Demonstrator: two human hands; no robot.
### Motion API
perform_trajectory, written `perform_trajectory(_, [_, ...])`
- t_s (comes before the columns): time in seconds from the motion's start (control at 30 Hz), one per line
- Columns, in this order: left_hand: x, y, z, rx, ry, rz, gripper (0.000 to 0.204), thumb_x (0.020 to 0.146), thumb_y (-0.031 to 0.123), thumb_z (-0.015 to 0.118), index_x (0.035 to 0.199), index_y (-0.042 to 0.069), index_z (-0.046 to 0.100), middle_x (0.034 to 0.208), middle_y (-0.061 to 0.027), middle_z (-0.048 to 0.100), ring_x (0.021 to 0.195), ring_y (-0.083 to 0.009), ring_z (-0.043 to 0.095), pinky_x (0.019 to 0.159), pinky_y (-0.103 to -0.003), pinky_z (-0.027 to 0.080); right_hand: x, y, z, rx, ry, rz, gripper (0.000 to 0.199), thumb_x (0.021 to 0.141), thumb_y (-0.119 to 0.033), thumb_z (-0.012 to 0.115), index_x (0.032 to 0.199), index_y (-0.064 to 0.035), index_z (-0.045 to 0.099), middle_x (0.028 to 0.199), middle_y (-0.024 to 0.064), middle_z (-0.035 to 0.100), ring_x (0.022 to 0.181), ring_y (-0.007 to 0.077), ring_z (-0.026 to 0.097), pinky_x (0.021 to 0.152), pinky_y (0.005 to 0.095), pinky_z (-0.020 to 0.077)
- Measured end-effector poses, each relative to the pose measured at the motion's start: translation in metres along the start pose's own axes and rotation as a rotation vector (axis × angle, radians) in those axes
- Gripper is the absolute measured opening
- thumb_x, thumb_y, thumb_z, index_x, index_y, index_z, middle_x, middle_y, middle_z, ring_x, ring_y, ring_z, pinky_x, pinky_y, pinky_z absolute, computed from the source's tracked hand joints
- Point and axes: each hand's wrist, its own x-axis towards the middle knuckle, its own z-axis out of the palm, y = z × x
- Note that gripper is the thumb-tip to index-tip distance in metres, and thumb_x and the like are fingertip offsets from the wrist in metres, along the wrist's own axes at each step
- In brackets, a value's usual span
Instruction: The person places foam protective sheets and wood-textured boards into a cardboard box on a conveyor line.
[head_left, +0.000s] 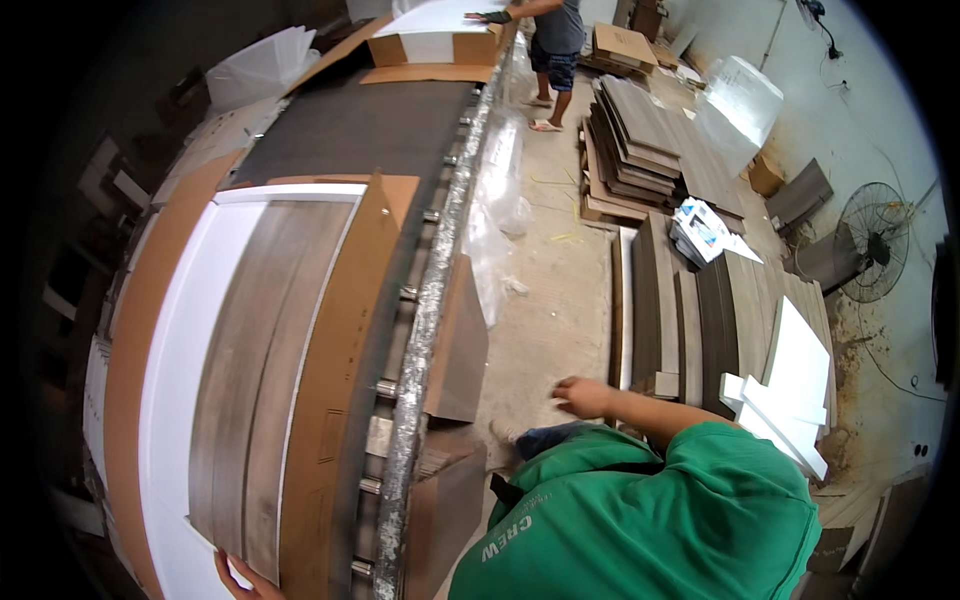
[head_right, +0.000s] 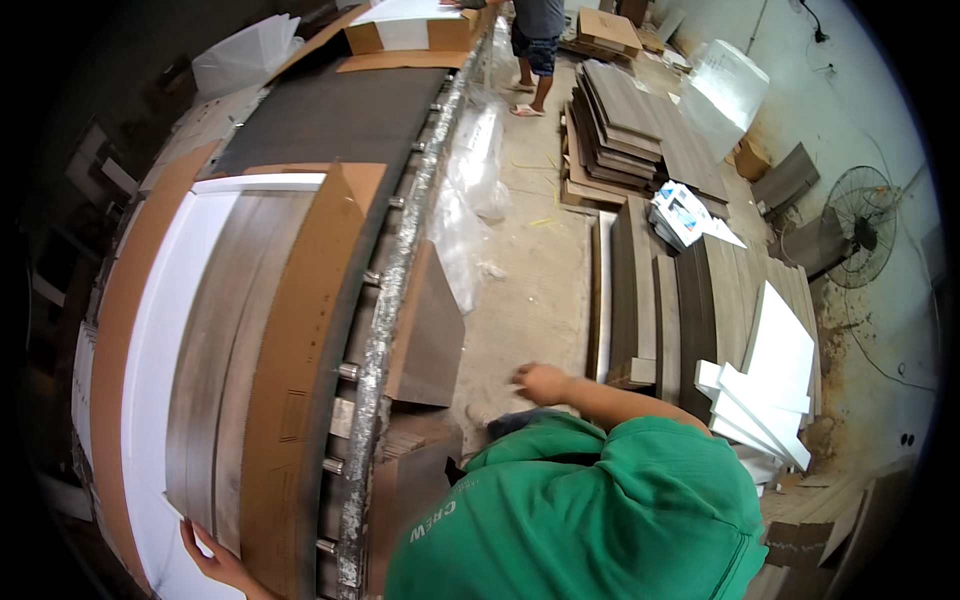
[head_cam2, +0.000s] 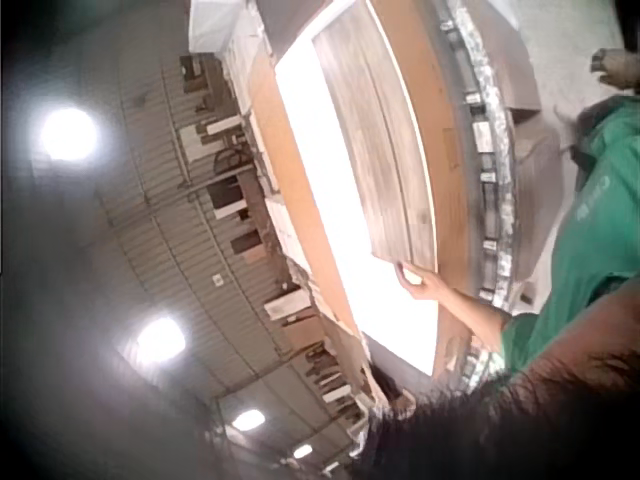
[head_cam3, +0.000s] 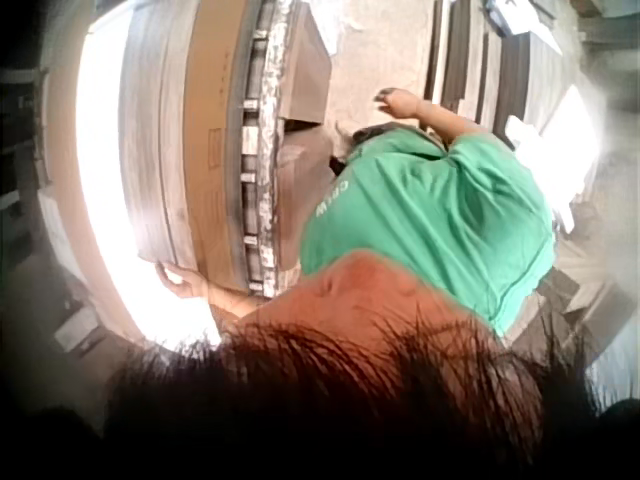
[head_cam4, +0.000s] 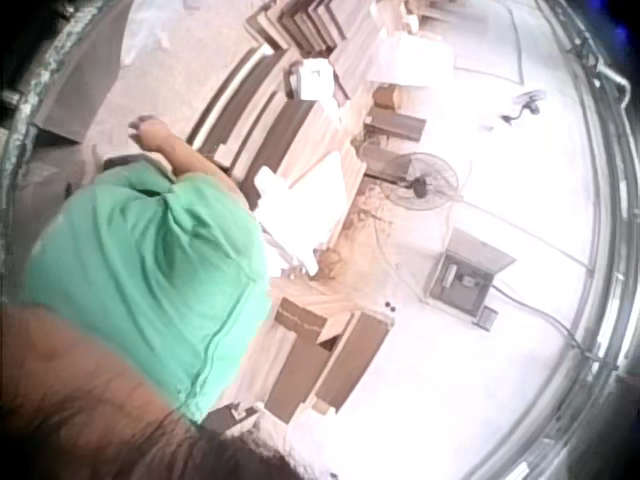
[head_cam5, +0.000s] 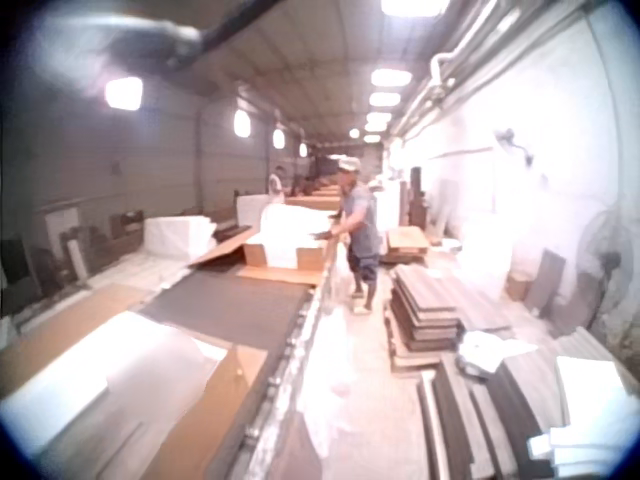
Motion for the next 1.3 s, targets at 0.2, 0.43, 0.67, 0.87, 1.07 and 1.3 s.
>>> perform_trajectory(0.2, [-0.134, 0.057, 0.068, -0.008, -0.2, -0.027, 0.009, 0.071, 0.004, 0.058, 0.079, 0.002, 0.058, 0.076, -0.0067, 0.057, 0.073, -0.0148, 0.053, 0.064, -0.025, 0.043, -0.023, 0.089, 0.007, -0.125, -0.546, 0.465, 0.03, 0.071, -0.028, 0.051, 0.09, -0.0059, 0.058, 0.089, 0.0154, 0.057, 0.087, 0.0297, 0.053, 0.074, 0.0358, 0.0427])
perform_trajectory(0.43, [-0.217, 0.051, 0.235, -0.496, -0.584, -0.876, 0.029, 0.076, 0.027, 0.057, 0.09, 0.001, 0.057, 0.072, -0.0002, 0.054, 0.062, -0.0074, 0.046, 0.057, -0.019, 0.037, 0.086, 0.072, 0.025, 0.151, -0.277, -0.113, 0.028, 0.075, -0.025, 0.049, 0.09, -0.0024, 0.056, 0.081, 0.0178, 0.057, 0.075, 0.0319, 0.055, 0.068, 0.0362, 0.0438])
perform_trajectory(0.67, [-0.238, 0.058, 0.305, -0.555, -0.076, -0.918, 0.038, 0.069, 0.029, 0.065, 0.09, -0.001, 0.057, 0.072, -0.0028, 0.056, 0.059, -0.0089, 0.049, 0.054, -0.02, 0.04, 0.144, 0.013, -0.026, 0.384, -0.235, -0.315, 0.022, 0.076, -0.023, 0.051, 0.087, -0.0038, 0.058, 0.074, 0.0167, 0.058, 0.067, 0.0264, 0.057, 0.061, 0.0318, 0.0449])
perform_trajectory(0.87, [-0.243, 0.077, 0.315, -0.469, -0.069, -0.924, 0.044, 0.068, 0.028, 0.067, 0.096, -0.003, 0.055, 0.079, -0.0066, 0.058, 0.063, -0.01, 0.053, 0.057, -0.021, 0.043, 0.158, -0.002, -0.033, 0.358, -0.366, -0.289, 0.023, 0.076, -0.021, 0.051, 0.089, -0.002, 0.056, 0.081, 0.0163, 0.057, 0.071, 0.0275, 0.056, 0.065, 0.033, 0.0444])
perform_trajectory(1.07, [-0.254, 0.072, 0.311, -0.694, 0.004, -0.768, 0.053, 0.067, 0.032, 0.065, 0.108, 0.002, 0.049, 0.089, -0.0113, 0.059, 0.072, -0.0147, 0.054, 0.067, -0.025, 0.042, 0.172, -0.055, -0.016, -0.013, 0.273, -0.809, 0.023, 0.07, -0.013, 0.051, 0.091, -0.0031, 0.054, 0.099, 0.0126, 0.051, 0.09, 0.0306, 0.045, 0.075, 0.0375, 0.0389])
perform_trajectory(1.3, [-0.27, 0.066, 0.21, -0.339, 0.312, -0.623, 0.017, 0.07, 0.018, 0.063, 0.082, 0.005, 0.06, 0.062, -0.0027, 0.056, 0.053, -0.006, 0.046, 0.053, -0.018, 0.039, 0.179, -0.031, -0.013, -0.457, 0.084, -0.824, 0.014, 0.064, -0.009, 0.051, 0.077, -0.0064, 0.056, 0.082, 0.01, 0.052, 0.083, 0.0276, 0.047, 0.07, 0.0366, 0.0395])
